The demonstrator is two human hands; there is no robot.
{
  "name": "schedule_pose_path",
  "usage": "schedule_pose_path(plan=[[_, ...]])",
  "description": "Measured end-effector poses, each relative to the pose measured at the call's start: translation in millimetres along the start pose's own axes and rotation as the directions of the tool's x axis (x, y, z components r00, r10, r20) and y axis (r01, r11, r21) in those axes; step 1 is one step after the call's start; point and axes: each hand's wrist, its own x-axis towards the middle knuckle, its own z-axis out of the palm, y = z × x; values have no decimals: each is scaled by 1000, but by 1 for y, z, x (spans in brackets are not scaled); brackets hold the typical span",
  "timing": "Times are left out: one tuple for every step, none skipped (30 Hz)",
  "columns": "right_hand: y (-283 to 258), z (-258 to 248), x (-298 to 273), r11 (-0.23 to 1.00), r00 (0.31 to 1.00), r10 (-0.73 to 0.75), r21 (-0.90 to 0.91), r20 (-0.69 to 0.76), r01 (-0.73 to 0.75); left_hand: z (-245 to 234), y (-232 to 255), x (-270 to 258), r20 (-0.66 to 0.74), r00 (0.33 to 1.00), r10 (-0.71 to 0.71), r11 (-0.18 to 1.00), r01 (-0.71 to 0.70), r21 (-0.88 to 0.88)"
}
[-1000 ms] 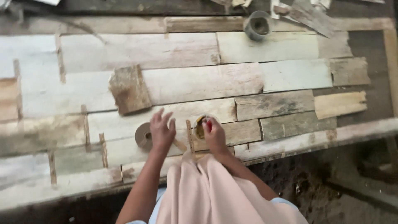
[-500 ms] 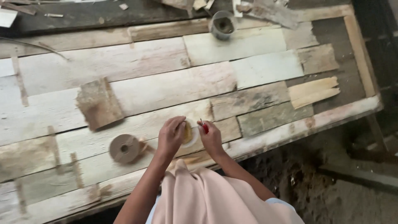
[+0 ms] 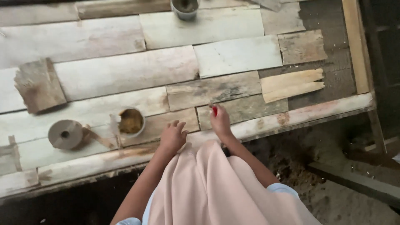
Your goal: Applying veneer tape to wooden boards and cutting it to length with a utility knife.
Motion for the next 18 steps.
schedule_pose_path(plan=[[8,-6,1,999,999,15,-40,37,-14,6,6,-4,-3,1000,19,999,-19,43],[14,-10,4,997,997,30,-77,70,-24,10,10,-7,-7,999,41,995,-41,89],[20,-14,3,997,997,31,-75,74,-26,15,15,-11,-5,999,36,995,-36,91],[26,-16,4,993,994,47,-110,100,-36,18,18,-11,-7,998,65,988,-64,141],[32,-17,4,989,990,64,-144,125,-45,21,19,-12,-7,996,94,977,-91,191],[39,-18,1,988,989,82,-142,127,-64,24,20,-14,11,996,91,977,-92,194],[46,-18,-3,980,981,115,-180,154,-86,26,20,-15,28,993,116,963,-120,240],[52,-21,1,970,975,140,-224,175,-99,30,24,-9,38,988,148,949,-153,277],[56,-19,-2,967,974,150,-229,170,-109,30,23,-6,48,987,152,949,-159,273],[59,-19,-5,955,965,168,-277,200,-109,32,23,-6,48,984,174,935,-180,305],[61,-18,-7,940,955,188,-324,229,-107,33,24,-6,49,979,196,920,-201,336],[62,-16,-7,940,956,181,-326,231,-100,34,27,-4,42,980,195,921,-198,335],[64,-15,-6,926,947,194,-366,254,-91,34,30,0,38,974,221,901,-219,374],[67,-14,-10,910,936,217,-406,279,-90,37,33,-2,44,969,245,880,-241,410],[70,-11,-11,908,934,220,-409,282,-90,37,33,-2,45,969,241,882,-238,407],[72,-9,-11,890,923,243,-448,298,-90,36,34,1,53,961,271,856,-266,443],[76,-8,-10,870,911,268,-485,313,-89,36,36,3,62,952,300,828,-292,479],[69,-11,-11,867,910,278,-489,309,-99,38,36,4,71,950,303,828,-300,474]])
